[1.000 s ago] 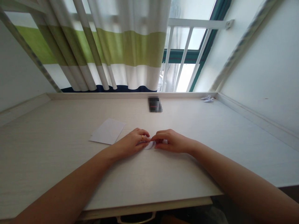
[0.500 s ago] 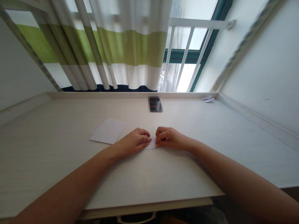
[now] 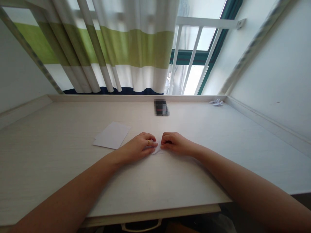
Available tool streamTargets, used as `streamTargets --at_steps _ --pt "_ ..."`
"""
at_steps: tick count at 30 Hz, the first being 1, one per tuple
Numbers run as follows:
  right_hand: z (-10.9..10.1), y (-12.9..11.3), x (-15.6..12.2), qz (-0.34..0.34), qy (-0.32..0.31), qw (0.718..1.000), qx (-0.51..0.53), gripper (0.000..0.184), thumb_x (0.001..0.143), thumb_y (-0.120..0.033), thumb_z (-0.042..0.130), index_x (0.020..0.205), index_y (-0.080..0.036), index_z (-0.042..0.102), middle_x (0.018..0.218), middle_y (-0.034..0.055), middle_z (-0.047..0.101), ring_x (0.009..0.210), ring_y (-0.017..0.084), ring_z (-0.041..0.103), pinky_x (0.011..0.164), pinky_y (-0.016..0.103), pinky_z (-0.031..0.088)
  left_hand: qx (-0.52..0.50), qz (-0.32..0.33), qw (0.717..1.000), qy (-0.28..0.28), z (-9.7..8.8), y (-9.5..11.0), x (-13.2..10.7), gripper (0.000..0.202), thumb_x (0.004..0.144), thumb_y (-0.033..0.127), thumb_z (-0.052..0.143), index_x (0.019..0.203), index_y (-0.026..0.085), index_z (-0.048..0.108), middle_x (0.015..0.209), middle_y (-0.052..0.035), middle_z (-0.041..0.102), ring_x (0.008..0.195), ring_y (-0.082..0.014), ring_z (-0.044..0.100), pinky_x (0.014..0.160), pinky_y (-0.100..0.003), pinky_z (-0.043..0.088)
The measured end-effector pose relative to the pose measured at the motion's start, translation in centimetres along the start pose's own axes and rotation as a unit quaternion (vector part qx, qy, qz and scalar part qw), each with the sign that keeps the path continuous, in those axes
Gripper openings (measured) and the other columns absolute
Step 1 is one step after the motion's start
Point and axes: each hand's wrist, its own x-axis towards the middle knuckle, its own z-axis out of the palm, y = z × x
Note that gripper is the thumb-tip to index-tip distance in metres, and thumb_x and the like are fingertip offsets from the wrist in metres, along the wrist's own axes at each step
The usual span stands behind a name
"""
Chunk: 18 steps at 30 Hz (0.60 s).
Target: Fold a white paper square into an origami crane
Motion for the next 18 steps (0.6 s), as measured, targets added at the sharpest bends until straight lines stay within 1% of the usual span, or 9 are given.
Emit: streamTargets --at_steps 5,14,18 --pt "0.5 -0.8 0.3 0.078 0.018 0.996 -0.033 0.011 0.075 -0.016 0.052 0.071 -0.013 0.061 0.075 0.0037 0.058 0.067 0.012 0.052 0.062 0.022 0.04 -0.009 0.0 1.0 -0.003 0.0 0.0 -0.1 0.025 0.081 0.028 0.049 0.1 0.021 0.063 0.106 -0.0067 0.058 0.097 -0.0184 0.049 0.089 -0.034 0.039" --pt "0.6 -1.8 0.6 0.163 0.022 0.984 -0.071 0.012 0.071 -0.022 0.054 0.066 -0.014 0.062 0.068 0.0044 0.062 0.06 0.013 0.052 0.054 0.022 0.036 -0.006 -0.006 1.0 -0.019 -0.1 0.0 -0.1 0.027 0.081 0.027 0.047 0.103 0.02 0.062 0.108 -0.0076 0.056 0.1 -0.0185 0.047 0.091 -0.033 0.037" --pt "0.6 -1.9 0.8 0.191 0.015 0.979 -0.076 0.012 0.07 -0.023 0.054 0.065 -0.015 0.062 0.068 0.0042 0.063 0.06 0.014 0.053 0.052 0.022 0.036 -0.025 -0.022 0.999 -0.021 -0.2 0.2 0.0 0.026 0.082 0.026 0.045 0.099 0.02 0.064 0.108 -0.0074 0.056 0.099 -0.0179 0.048 0.09 -0.032 0.038"
